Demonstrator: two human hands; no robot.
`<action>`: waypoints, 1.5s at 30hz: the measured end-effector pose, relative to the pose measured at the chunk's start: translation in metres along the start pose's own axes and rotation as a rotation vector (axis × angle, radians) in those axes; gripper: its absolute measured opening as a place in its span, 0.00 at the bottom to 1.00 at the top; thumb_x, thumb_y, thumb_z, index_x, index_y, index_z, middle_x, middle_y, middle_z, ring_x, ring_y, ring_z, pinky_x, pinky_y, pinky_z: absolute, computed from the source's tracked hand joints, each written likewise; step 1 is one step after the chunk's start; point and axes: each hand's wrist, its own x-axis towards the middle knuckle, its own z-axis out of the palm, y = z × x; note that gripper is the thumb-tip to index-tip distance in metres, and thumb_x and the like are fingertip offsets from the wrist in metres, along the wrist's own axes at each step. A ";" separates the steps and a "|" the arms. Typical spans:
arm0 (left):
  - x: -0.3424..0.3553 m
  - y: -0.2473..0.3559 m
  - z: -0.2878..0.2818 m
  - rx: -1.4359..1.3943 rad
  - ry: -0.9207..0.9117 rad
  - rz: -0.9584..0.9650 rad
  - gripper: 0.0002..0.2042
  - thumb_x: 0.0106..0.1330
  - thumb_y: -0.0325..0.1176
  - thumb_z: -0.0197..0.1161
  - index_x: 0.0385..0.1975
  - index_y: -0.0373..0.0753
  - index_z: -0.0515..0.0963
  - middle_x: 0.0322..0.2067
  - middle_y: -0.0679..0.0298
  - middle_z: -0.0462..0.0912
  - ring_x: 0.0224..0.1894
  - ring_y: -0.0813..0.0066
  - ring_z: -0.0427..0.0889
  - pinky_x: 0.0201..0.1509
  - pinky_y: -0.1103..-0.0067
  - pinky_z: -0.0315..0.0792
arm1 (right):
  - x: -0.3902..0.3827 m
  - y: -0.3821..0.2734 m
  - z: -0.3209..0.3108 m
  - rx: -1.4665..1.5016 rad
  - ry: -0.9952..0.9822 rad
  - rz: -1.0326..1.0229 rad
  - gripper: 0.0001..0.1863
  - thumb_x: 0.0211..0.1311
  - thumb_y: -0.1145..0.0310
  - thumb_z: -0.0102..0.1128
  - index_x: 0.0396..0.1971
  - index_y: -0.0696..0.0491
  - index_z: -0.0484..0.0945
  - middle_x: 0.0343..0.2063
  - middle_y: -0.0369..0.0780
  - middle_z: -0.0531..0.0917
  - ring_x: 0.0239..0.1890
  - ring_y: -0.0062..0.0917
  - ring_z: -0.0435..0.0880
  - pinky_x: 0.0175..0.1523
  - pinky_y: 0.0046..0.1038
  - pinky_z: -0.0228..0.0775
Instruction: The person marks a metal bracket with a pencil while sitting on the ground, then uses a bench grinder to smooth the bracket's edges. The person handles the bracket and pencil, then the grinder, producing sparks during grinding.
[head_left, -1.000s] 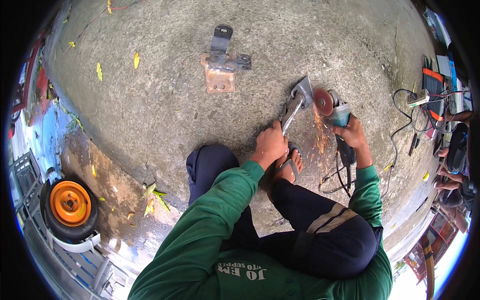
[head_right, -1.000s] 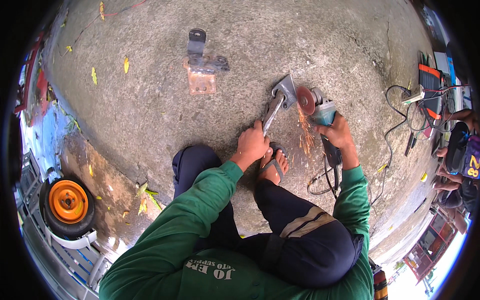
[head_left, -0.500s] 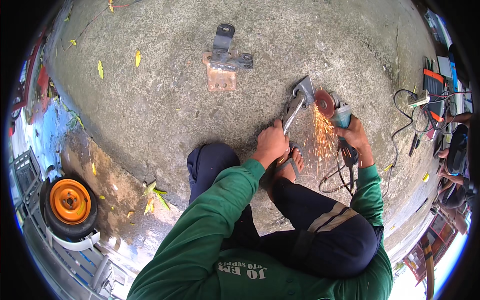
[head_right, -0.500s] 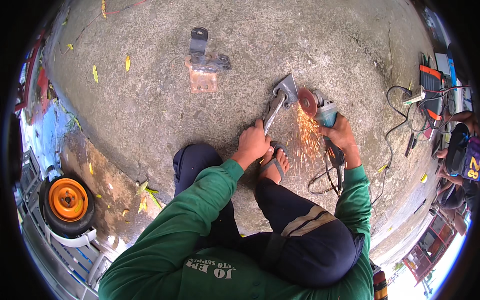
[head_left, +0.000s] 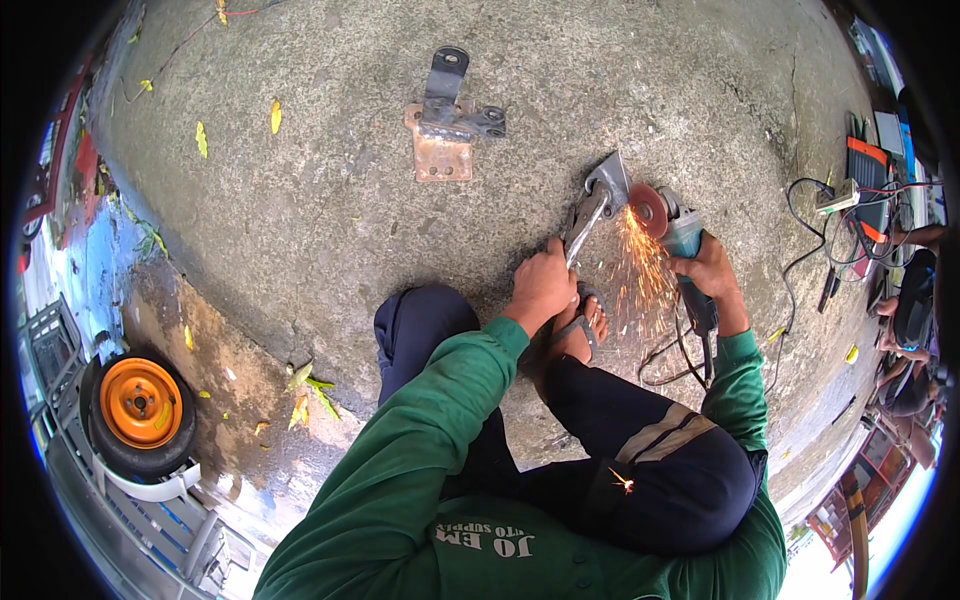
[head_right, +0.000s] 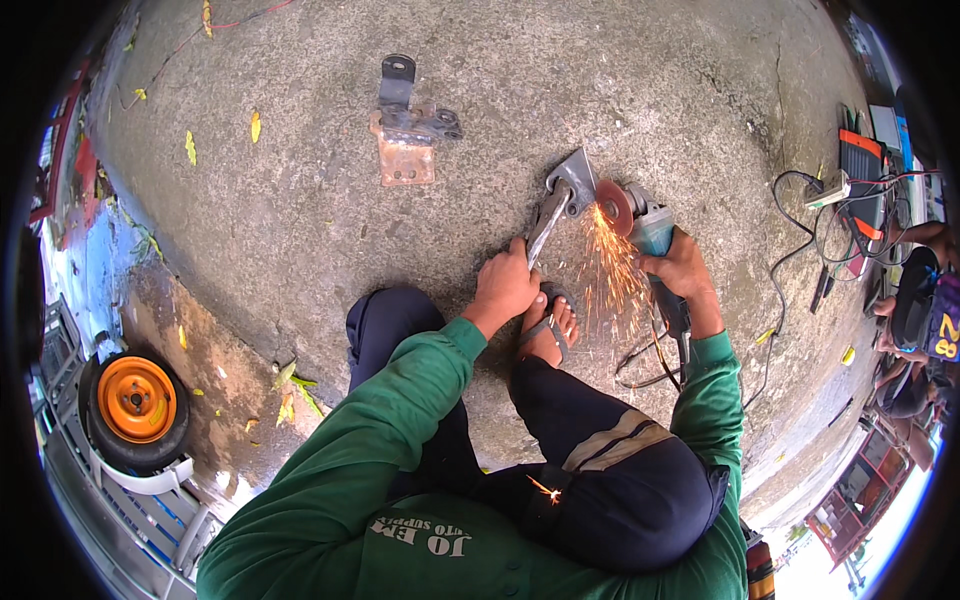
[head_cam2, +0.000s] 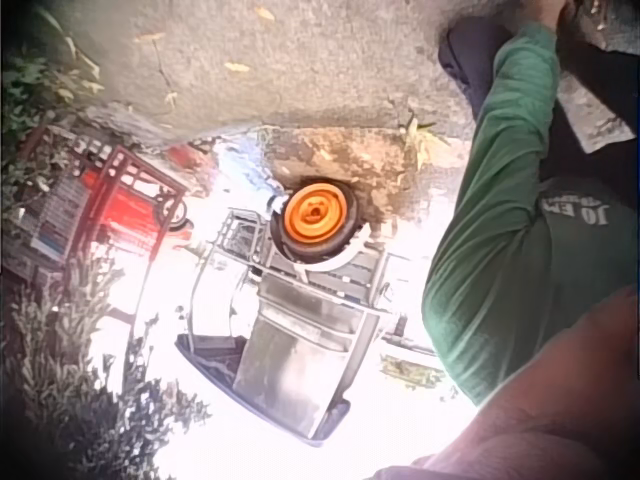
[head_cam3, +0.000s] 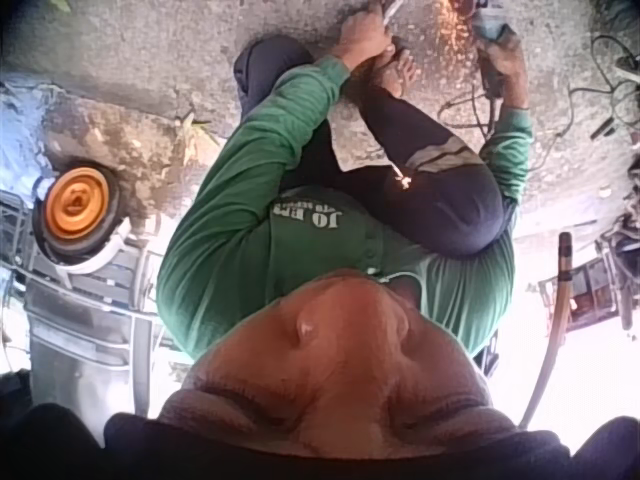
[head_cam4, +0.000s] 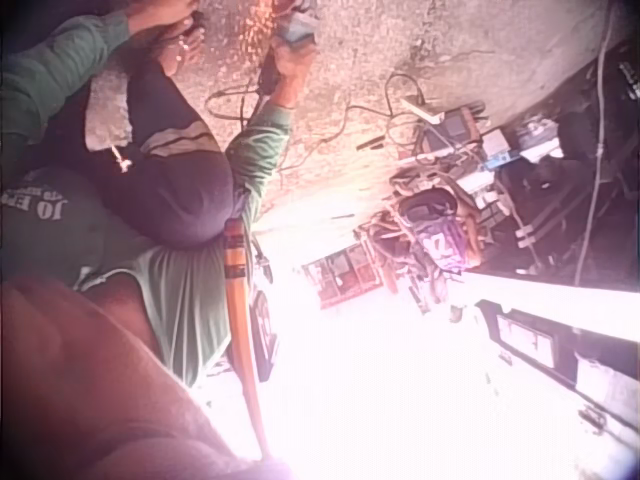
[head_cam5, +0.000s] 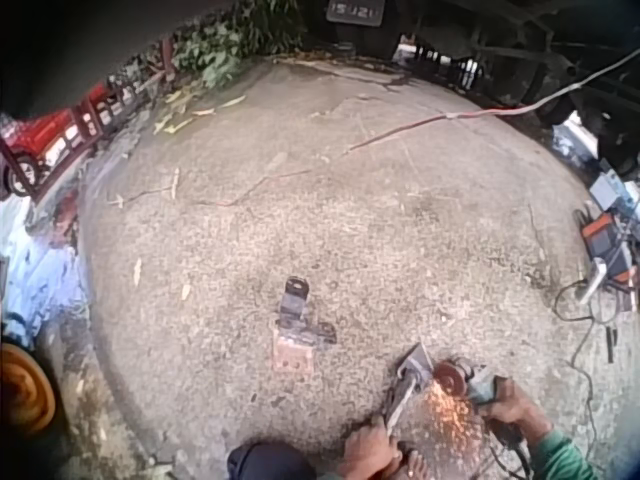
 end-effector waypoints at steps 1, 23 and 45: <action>0.000 0.000 -0.001 -0.002 -0.002 -0.001 0.20 0.61 0.36 0.66 0.47 0.31 0.70 0.34 0.42 0.86 0.39 0.40 0.86 0.48 0.54 0.79 | 0.001 0.003 0.001 0.017 0.002 -0.009 0.33 0.40 0.67 0.78 0.49 0.64 0.78 0.39 0.47 0.87 0.43 0.34 0.85 0.53 0.34 0.76; 0.000 -0.003 0.004 -0.026 0.013 0.021 0.19 0.60 0.35 0.65 0.45 0.32 0.70 0.32 0.40 0.84 0.38 0.37 0.85 0.47 0.51 0.78 | 0.014 0.001 -0.002 -0.033 0.025 -0.015 0.33 0.41 0.65 0.79 0.49 0.65 0.77 0.40 0.46 0.86 0.43 0.32 0.84 0.53 0.33 0.75; 0.001 -0.002 0.002 0.006 -0.003 0.000 0.19 0.61 0.36 0.66 0.46 0.31 0.70 0.33 0.41 0.86 0.39 0.40 0.86 0.47 0.54 0.80 | 0.007 -0.005 0.001 0.007 0.016 -0.044 0.32 0.41 0.64 0.78 0.47 0.65 0.78 0.40 0.48 0.87 0.43 0.35 0.86 0.52 0.35 0.77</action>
